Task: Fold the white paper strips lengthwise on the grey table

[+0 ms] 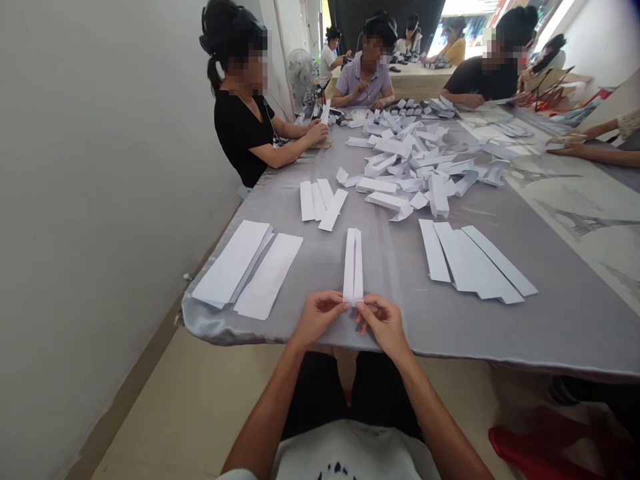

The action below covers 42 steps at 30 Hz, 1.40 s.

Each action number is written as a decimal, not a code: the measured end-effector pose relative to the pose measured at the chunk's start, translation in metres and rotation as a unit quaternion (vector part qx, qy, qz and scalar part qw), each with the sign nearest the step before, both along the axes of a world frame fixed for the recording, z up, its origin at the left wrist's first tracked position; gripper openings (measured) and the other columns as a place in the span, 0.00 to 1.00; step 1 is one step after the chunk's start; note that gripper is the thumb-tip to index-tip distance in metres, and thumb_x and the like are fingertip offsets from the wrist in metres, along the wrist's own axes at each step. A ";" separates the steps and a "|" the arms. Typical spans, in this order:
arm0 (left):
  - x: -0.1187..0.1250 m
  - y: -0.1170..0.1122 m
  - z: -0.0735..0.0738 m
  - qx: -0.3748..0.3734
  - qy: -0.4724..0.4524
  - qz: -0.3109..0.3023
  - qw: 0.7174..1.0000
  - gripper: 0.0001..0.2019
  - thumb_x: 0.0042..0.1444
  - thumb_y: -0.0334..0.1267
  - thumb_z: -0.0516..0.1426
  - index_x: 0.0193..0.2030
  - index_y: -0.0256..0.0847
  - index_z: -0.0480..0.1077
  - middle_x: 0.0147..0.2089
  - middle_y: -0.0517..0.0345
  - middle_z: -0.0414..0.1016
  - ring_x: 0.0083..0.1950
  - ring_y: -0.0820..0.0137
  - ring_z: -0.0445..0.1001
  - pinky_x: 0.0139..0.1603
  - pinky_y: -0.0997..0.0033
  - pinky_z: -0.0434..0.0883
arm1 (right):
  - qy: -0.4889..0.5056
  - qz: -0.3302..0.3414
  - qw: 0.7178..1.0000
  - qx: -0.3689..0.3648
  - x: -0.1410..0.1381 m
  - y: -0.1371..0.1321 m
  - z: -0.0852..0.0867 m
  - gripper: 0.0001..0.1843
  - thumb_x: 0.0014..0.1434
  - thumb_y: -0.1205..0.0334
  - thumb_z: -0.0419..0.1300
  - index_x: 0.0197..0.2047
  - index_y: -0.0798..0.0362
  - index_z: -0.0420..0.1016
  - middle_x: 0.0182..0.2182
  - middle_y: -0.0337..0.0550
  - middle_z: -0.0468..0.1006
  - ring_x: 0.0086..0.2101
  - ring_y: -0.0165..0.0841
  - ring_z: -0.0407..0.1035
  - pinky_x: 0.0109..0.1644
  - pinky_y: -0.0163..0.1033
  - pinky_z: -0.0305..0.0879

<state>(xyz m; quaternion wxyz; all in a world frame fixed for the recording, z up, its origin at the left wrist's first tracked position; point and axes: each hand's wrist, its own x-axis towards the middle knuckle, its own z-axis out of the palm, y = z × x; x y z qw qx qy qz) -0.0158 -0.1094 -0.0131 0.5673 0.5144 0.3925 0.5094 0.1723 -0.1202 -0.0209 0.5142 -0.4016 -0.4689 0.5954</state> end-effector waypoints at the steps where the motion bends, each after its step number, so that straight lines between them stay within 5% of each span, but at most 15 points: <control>1: 0.000 0.000 -0.001 -0.005 0.002 0.002 1.000 0.11 0.57 0.44 0.71 0.37 0.38 0.81 0.43 0.50 0.85 0.44 0.63 0.82 0.49 0.63 0.77 | -0.001 -0.003 1.000 -0.004 0.000 0.000 -0.001 0.18 0.62 0.46 0.71 0.42 0.52 0.79 0.26 0.40 0.78 0.24 0.32 0.72 0.21 0.35 0.73; 8: 0.000 -0.002 -0.001 -0.039 0.005 0.018 0.999 0.16 0.53 0.45 0.73 0.39 0.37 0.76 0.38 0.53 0.84 0.40 0.67 0.81 0.46 0.67 0.77 | 0.015 -0.025 0.999 -0.015 -0.004 -0.002 -0.002 0.21 0.60 0.48 0.73 0.47 0.49 0.71 0.33 0.38 0.79 0.25 0.31 0.74 0.20 0.33 0.70; 15: -0.001 -0.004 0.006 -0.041 -0.012 0.003 0.999 0.35 0.53 0.41 0.74 0.65 0.41 0.67 0.37 0.60 0.81 0.38 0.69 0.81 0.47 0.68 0.77 | 0.019 -0.037 0.999 -0.016 -0.004 -0.002 -0.001 0.36 0.58 0.50 0.75 0.62 0.47 0.64 0.32 0.34 0.77 0.26 0.33 0.76 0.21 0.33 0.70; 19: -0.001 -0.004 0.005 -0.027 0.017 -0.022 0.999 0.19 0.54 0.45 0.73 0.48 0.36 0.79 0.40 0.50 0.84 0.42 0.64 0.83 0.50 0.64 0.77 | -0.020 0.010 1.000 -0.013 -0.003 0.000 -0.004 0.22 0.58 0.44 0.73 0.45 0.52 0.79 0.31 0.42 0.80 0.28 0.34 0.74 0.23 0.34 0.70; 23: -0.001 -0.004 0.001 -0.018 0.035 -0.013 0.999 0.14 0.55 0.45 0.72 0.38 0.37 0.80 0.38 0.51 0.85 0.39 0.65 0.82 0.45 0.66 0.76 | -0.042 0.011 0.999 -0.004 -0.001 -0.001 -0.005 0.21 0.60 0.42 0.72 0.32 0.52 0.78 0.23 0.40 0.77 0.22 0.31 0.70 0.25 0.36 0.70; 42: -0.001 -0.004 0.004 -0.040 0.056 -0.009 0.998 0.16 0.56 0.50 0.71 0.36 0.37 0.81 0.33 0.52 0.84 0.33 0.66 0.81 0.38 0.68 0.77 | -0.046 0.029 0.998 -0.012 -0.001 -0.003 -0.001 0.22 0.61 0.42 0.71 0.30 0.52 0.75 0.21 0.39 0.78 0.20 0.30 0.69 0.24 0.35 0.69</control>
